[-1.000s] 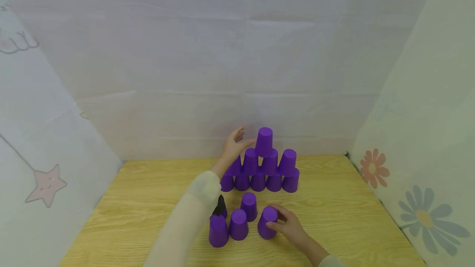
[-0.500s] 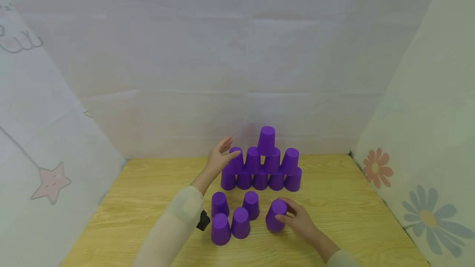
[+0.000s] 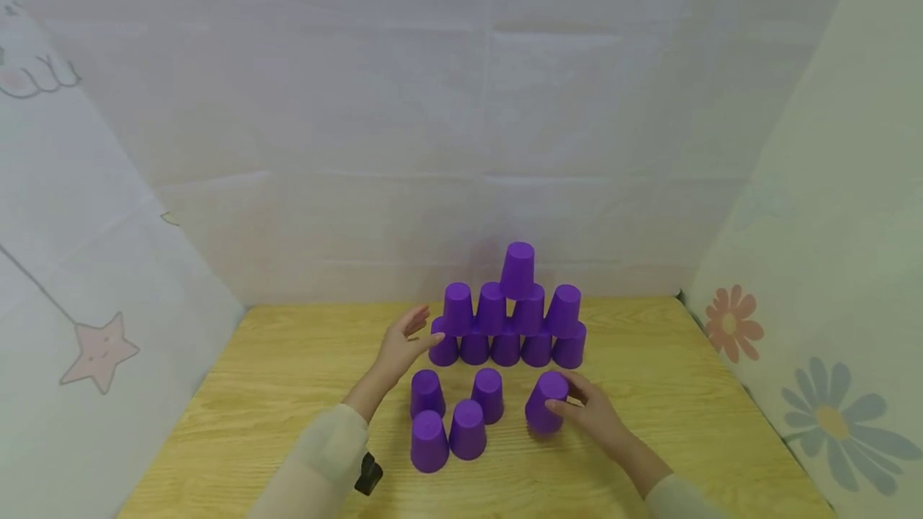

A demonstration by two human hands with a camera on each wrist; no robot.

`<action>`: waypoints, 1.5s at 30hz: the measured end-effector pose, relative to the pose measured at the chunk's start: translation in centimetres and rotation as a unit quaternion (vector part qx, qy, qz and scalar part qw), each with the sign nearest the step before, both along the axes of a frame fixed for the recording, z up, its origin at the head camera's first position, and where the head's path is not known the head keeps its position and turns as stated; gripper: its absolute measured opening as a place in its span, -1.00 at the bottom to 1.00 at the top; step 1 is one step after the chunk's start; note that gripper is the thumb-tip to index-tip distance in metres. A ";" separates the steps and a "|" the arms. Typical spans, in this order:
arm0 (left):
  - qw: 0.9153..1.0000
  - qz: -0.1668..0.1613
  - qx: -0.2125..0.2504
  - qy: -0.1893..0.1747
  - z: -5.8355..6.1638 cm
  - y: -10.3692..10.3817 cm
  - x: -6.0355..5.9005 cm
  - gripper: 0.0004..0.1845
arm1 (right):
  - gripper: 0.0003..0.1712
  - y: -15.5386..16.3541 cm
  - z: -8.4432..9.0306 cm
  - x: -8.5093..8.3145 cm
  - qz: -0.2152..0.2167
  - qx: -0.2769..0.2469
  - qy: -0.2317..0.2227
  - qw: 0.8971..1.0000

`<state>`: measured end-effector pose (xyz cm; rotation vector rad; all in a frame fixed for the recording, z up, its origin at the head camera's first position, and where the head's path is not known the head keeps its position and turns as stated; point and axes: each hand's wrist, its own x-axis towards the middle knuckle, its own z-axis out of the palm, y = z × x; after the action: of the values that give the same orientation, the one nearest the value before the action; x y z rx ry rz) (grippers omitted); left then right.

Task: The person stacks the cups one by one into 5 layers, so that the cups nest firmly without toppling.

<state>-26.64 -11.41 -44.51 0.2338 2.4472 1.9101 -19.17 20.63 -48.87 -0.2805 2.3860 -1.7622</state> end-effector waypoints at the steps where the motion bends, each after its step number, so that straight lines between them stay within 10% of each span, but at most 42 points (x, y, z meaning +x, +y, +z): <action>1: 1.000 0.000 -0.001 -0.003 -0.2 -0.2 0.3 -0.30 | -0.43 0.1 0.2 -0.1 0.000 0.000 0.003 1.000; 17: 0.999 0.011 -0.045 -0.018 -4.3 -2.4 3.8 -0.27 | -0.52 1.4 3.7 -2.4 0.023 -0.020 0.099 0.995; 45: 0.999 0.038 -0.006 -0.023 -8.6 -1.3 5.9 -0.35 | -0.42 2.0 11.0 -8.2 -0.061 0.017 0.100 0.993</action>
<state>-20.77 -12.71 -53.16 0.0959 2.4723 1.9061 -27.41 22.65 -37.83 -0.3265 2.6214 -1.8223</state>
